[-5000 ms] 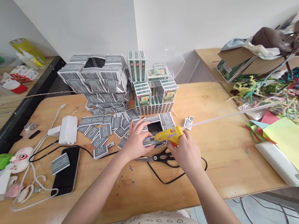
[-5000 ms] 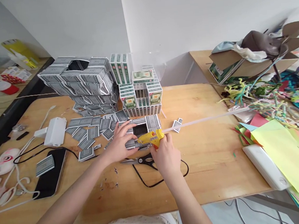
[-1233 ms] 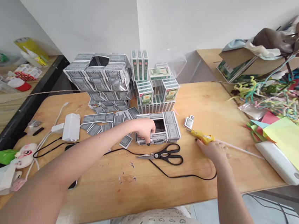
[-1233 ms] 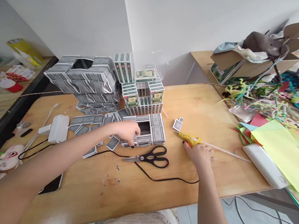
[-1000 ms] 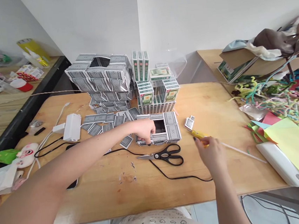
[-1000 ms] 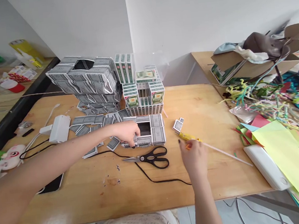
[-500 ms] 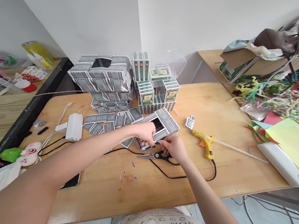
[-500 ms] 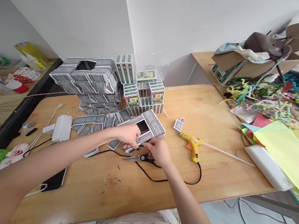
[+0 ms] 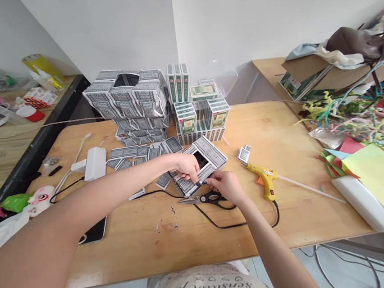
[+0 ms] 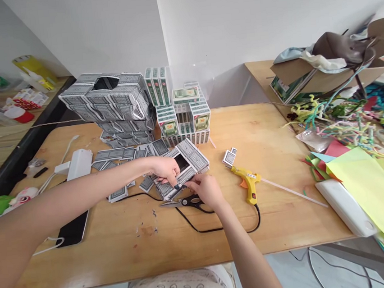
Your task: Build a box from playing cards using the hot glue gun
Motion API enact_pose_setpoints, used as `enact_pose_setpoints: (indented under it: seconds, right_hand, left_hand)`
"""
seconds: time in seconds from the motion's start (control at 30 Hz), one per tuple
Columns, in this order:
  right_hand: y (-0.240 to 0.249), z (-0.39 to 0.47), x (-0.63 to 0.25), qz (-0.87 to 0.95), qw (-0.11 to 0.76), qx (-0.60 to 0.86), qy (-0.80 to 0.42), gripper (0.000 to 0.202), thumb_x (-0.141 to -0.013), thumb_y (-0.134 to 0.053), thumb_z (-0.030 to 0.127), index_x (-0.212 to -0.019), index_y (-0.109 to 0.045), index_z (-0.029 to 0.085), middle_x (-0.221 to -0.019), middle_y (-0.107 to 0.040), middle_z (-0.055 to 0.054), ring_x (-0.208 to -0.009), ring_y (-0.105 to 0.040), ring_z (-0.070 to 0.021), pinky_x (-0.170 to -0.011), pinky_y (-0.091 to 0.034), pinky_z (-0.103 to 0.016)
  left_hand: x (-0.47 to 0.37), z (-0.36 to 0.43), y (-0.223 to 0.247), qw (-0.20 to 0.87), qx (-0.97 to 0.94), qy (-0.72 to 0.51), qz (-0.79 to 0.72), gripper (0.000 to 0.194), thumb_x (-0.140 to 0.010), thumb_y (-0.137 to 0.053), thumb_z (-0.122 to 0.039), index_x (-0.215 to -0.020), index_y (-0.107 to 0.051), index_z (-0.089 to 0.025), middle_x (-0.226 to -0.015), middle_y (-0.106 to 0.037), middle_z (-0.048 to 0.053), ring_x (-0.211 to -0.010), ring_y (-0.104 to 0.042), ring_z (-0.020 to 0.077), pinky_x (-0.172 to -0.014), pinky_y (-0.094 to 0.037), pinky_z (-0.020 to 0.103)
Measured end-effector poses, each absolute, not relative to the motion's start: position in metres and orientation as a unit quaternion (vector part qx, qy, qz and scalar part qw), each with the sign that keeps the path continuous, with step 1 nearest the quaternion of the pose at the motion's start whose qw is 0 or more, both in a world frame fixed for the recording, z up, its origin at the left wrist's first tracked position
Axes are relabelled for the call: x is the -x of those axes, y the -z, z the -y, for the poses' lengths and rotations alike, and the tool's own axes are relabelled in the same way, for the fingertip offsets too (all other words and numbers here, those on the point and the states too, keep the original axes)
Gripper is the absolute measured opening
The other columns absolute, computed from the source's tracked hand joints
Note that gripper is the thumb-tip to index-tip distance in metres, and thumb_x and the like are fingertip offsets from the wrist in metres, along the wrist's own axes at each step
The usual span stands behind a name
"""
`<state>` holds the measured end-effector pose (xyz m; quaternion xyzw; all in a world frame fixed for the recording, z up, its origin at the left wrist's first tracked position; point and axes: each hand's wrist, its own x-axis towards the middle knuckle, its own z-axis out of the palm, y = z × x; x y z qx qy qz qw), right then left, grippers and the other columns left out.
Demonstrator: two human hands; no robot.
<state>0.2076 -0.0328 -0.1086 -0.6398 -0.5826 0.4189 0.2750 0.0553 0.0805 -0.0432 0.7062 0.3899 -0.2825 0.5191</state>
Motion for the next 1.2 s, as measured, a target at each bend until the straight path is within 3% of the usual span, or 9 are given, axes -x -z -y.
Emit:
enact_pose_setpoints:
  seconds: [0.4,0.77,1.2]
  right_hand:
    - [0.113,0.034,-0.210,0.575,0.273,0.639,-0.432,0.031,-0.073,-0.057,0.046,-0.059,-0.059,0.018,-0.054,-0.063,-0.001,-0.047,-0.055,-0.0123,-0.046,-0.041,-0.022]
    - [0.113,0.035,-0.209,0.576,0.277,0.637,-0.431,0.031,-0.073,-0.056,0.046,-0.057,-0.056,0.019,-0.053,-0.062,-0.001,-0.049,-0.055,-0.0133,-0.048,-0.041,-0.023]
    - [0.113,0.036,-0.211,0.595,0.261,0.638,-0.414,0.031,-0.075,-0.055,0.046,-0.061,-0.057,0.018,-0.052,-0.060,0.000,-0.049,-0.055,-0.0133,-0.048,-0.040,-0.023]
  left_hand:
    - [-0.073,-0.073,0.020,0.445,-0.716,0.300,-0.447,0.023,-0.046,-0.076,-0.022,-0.042,-0.054,-0.015,-0.033,-0.033,-0.006,-0.039,-0.025,0.0073,-0.046,-0.019,0.024]
    - [-0.075,-0.065,0.020,0.403,-0.760,0.260,-0.438,0.013,-0.048,-0.072,-0.010,-0.046,-0.061,-0.016,-0.036,-0.037,-0.006,-0.045,-0.031,0.0094,-0.050,-0.022,0.025]
    - [-0.074,-0.069,0.025,0.391,-0.779,0.279,-0.403,0.015,-0.053,-0.071,-0.016,-0.044,-0.058,-0.017,-0.034,-0.034,-0.005,-0.043,-0.029,0.0099,-0.048,-0.021,0.025]
